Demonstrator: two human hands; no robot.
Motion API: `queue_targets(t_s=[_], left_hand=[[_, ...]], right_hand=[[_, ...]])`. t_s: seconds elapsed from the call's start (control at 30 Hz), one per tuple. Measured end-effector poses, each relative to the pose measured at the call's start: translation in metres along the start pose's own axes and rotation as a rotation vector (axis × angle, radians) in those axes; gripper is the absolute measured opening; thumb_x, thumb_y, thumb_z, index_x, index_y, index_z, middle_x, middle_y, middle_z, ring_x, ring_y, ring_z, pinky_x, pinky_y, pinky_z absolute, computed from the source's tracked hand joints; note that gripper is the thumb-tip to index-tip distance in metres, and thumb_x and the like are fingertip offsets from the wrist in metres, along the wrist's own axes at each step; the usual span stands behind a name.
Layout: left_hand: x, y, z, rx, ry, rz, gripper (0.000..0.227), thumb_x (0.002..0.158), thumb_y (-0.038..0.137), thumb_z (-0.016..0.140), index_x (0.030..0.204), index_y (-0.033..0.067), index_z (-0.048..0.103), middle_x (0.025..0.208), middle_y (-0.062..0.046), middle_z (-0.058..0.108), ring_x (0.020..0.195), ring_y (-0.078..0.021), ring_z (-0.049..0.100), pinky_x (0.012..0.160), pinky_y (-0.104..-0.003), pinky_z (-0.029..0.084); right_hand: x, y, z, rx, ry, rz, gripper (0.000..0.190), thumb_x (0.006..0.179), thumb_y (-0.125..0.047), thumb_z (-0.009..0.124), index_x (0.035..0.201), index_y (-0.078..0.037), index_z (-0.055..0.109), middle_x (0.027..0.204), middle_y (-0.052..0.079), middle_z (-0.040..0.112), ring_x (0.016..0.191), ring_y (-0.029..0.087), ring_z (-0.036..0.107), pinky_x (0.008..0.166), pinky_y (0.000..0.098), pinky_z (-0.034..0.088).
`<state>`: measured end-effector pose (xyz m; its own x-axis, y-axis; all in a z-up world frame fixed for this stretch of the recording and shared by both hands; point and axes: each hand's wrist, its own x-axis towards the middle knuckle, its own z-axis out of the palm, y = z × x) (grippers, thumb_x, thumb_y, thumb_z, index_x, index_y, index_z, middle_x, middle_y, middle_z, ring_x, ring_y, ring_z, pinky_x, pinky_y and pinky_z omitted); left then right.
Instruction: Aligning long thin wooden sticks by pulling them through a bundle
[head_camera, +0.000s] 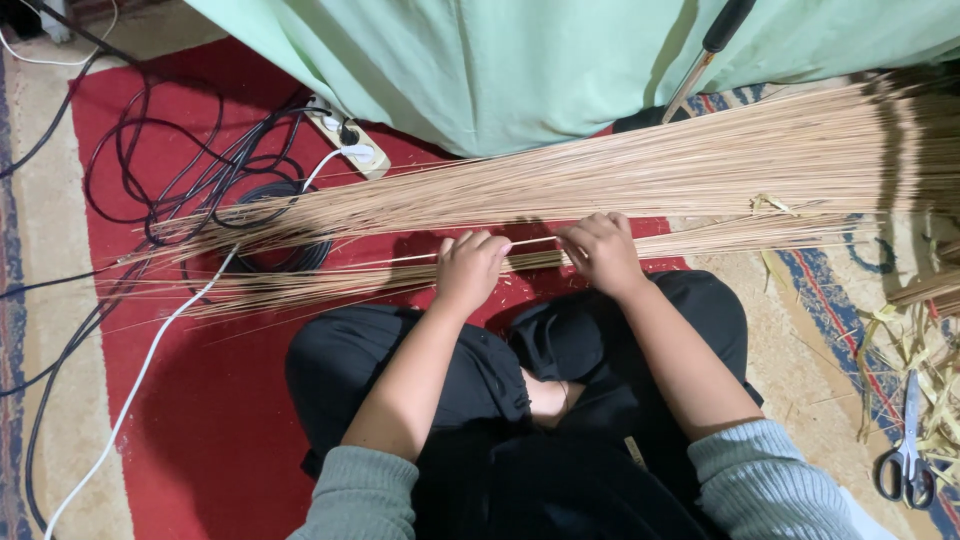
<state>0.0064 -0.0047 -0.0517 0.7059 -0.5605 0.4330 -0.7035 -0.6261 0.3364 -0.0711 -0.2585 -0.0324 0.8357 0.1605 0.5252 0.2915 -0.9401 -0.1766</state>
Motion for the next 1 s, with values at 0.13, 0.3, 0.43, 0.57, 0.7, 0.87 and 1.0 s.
queue_targets(t_s=[0.13,0.3,0.43,0.57,0.7,0.87,1.0], left_hand=[[0.001,0.01,-0.001,0.036,-0.005,0.08,0.008,0.097,0.034,0.063,0.099,0.0287,0.068,0.08,0.006,0.058,0.084,-0.0197,0.064,0.071,-0.037,0.05],[0.012,-0.017,-0.022,0.217,0.113,0.018,0.007,0.099,0.035,0.063,0.102,0.0289,0.066,0.082,0.006,0.056,0.086,-0.0194,0.063,0.072,-0.037,0.049],[0.012,-0.018,-0.017,0.247,0.162,0.058,0.006,0.096,0.033,0.065,0.096,0.0272,0.065,0.08,0.005,0.055,0.084,-0.0191,0.062,0.071,-0.035,0.048],[0.005,0.001,0.006,0.174,0.148,0.17,0.006,0.095,0.033,0.067,0.094,0.0276,0.066,0.077,0.006,0.055,0.081,-0.0178,0.062,0.069,-0.034,0.05],[0.009,-0.005,-0.003,0.179,0.153,0.144,0.01,0.097,0.035,0.062,0.093,0.0263,0.065,0.077,0.005,0.056,0.08,-0.0185,0.064,0.067,-0.034,0.051],[0.009,-0.029,-0.011,0.198,0.118,0.049,0.007,0.098,0.033,0.063,0.098,0.0271,0.065,0.081,0.004,0.058,0.085,-0.0205,0.064,0.073,-0.037,0.05],[0.009,-0.003,-0.003,0.096,0.042,0.115,0.006,0.097,0.032,0.063,0.1,0.0272,0.066,0.082,0.005,0.06,0.087,-0.0201,0.065,0.074,-0.037,0.051]], right_hand=[[0.0,-0.021,0.003,0.049,-0.003,-0.06,0.013,0.095,-0.018,0.071,0.106,-0.022,0.077,0.088,-0.003,0.073,0.087,0.016,0.069,0.085,0.0336,0.044],[-0.017,0.048,-0.002,-0.13,-0.073,0.151,0.03,0.087,-0.019,0.072,0.115,-0.027,0.073,0.091,-0.009,0.064,0.091,0.018,0.066,0.081,0.0364,0.045],[-0.033,0.063,0.003,-0.249,-0.087,0.268,0.016,0.097,-0.027,0.069,0.112,-0.031,0.072,0.091,-0.008,0.064,0.095,0.017,0.068,0.096,0.0394,0.045],[-0.011,-0.004,0.01,-0.146,-0.117,0.093,0.015,0.096,-0.024,0.068,0.11,-0.028,0.072,0.089,-0.005,0.066,0.091,0.019,0.07,0.093,0.0401,0.047],[0.008,-0.015,-0.004,-0.12,-0.094,0.007,0.013,0.096,-0.023,0.068,0.109,-0.025,0.072,0.083,-0.002,0.06,0.084,0.022,0.068,0.078,0.0409,0.048],[-0.024,0.052,-0.011,-0.238,-0.114,0.296,0.015,0.101,-0.036,0.067,0.113,-0.028,0.071,0.094,-0.004,0.06,0.1,0.022,0.065,0.1,0.0467,0.041],[-0.005,0.002,-0.014,-0.058,-0.122,0.175,0.025,0.101,-0.032,0.068,0.125,-0.027,0.071,0.093,0.0,0.066,0.098,0.025,0.068,0.099,0.0478,0.045]])
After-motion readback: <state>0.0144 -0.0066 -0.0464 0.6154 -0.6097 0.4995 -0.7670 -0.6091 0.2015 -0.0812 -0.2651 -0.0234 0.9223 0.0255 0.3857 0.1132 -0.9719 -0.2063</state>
